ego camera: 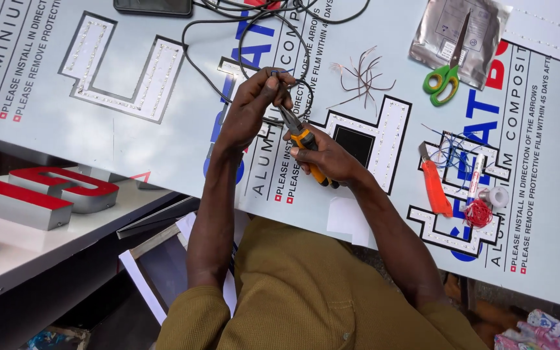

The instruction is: Wiring and connecting LED strips for a sign assembly, including stripping and twisting wires.

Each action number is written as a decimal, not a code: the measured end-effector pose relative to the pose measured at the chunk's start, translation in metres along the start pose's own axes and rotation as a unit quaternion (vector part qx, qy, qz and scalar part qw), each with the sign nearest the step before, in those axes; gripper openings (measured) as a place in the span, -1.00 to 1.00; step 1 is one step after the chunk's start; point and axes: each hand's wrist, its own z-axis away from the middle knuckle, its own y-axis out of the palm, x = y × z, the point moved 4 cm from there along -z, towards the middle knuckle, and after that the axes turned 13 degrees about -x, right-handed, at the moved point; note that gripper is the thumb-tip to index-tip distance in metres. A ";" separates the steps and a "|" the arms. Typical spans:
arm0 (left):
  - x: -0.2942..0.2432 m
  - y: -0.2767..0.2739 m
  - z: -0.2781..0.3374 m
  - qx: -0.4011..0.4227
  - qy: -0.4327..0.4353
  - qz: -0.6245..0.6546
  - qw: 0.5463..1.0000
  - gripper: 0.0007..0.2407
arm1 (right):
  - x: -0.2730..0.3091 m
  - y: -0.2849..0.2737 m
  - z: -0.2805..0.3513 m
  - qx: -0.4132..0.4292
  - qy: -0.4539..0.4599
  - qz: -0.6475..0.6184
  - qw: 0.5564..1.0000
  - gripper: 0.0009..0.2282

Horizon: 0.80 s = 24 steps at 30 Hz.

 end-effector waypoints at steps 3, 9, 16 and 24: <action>0.004 -0.017 -0.007 -0.080 -0.010 0.120 0.990 -0.72 | 0.019 0.014 -0.012 0.020 -0.007 -0.004 1.000 -0.66; 0.035 -0.081 -0.032 -0.184 -0.070 0.302 0.933 -0.82 | 0.048 0.055 -0.039 0.009 -0.038 0.130 0.991 -0.71; 0.084 -0.177 -0.091 -0.436 -0.162 0.370 0.804 -0.86 | 0.065 0.102 -0.091 -0.070 -0.042 0.433 0.898 -0.55; 0.061 -0.204 -0.097 -0.644 -0.187 0.384 0.635 -0.76 | 0.049 0.104 -0.078 -0.048 -0.137 0.446 0.883 -0.62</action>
